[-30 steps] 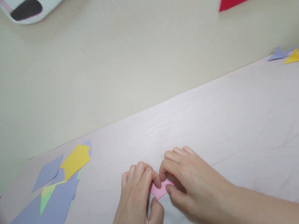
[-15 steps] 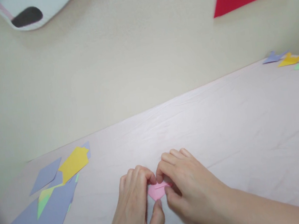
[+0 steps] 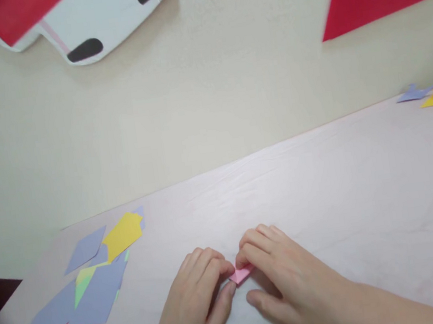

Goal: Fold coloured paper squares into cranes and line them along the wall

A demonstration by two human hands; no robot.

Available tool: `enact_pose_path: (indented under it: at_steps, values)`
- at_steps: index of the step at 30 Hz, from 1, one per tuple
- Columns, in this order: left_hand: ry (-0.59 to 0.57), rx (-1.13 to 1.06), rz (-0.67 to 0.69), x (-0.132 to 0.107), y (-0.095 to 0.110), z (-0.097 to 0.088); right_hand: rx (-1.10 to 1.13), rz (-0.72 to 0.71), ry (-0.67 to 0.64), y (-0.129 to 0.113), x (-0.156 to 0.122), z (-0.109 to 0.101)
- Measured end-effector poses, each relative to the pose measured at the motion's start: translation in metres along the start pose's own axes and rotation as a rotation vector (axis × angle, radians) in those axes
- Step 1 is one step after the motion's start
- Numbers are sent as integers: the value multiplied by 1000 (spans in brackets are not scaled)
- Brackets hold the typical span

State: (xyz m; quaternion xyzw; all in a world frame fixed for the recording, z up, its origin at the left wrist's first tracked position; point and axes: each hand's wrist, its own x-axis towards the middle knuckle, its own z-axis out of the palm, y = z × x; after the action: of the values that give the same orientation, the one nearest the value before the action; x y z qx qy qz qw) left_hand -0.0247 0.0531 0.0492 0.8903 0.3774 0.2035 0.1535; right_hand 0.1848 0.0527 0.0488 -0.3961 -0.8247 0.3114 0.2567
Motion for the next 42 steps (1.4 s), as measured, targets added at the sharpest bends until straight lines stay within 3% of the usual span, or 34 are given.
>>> enact_pose_path:
  at_steps: [7, 15, 23, 26, 31, 38, 42]
  values:
    - [194, -82, 38, 4, 9, 2, -51, -67, 31, 6, 3, 0]
    - [133, -88, 12, 5, 13, 3, -34, -86, 3, -2, 3, 2]
    - [183, -89, -80, 5, 10, 2, 16, -24, 30, 7, 2, -2]
    - [205, -227, -160, 6, 9, 0, 49, 10, 72, 6, 2, -3]
    - [186, -586, -415, 11, 8, -5, 158, 142, 140, 1, 6, -6]
    - [195, -674, -441, 13, 8, -6, 204, 213, 135, 2, 9, -8]
    - [206, -622, -403, 12, 8, -3, 211, 138, 119, 0, 9, -6]
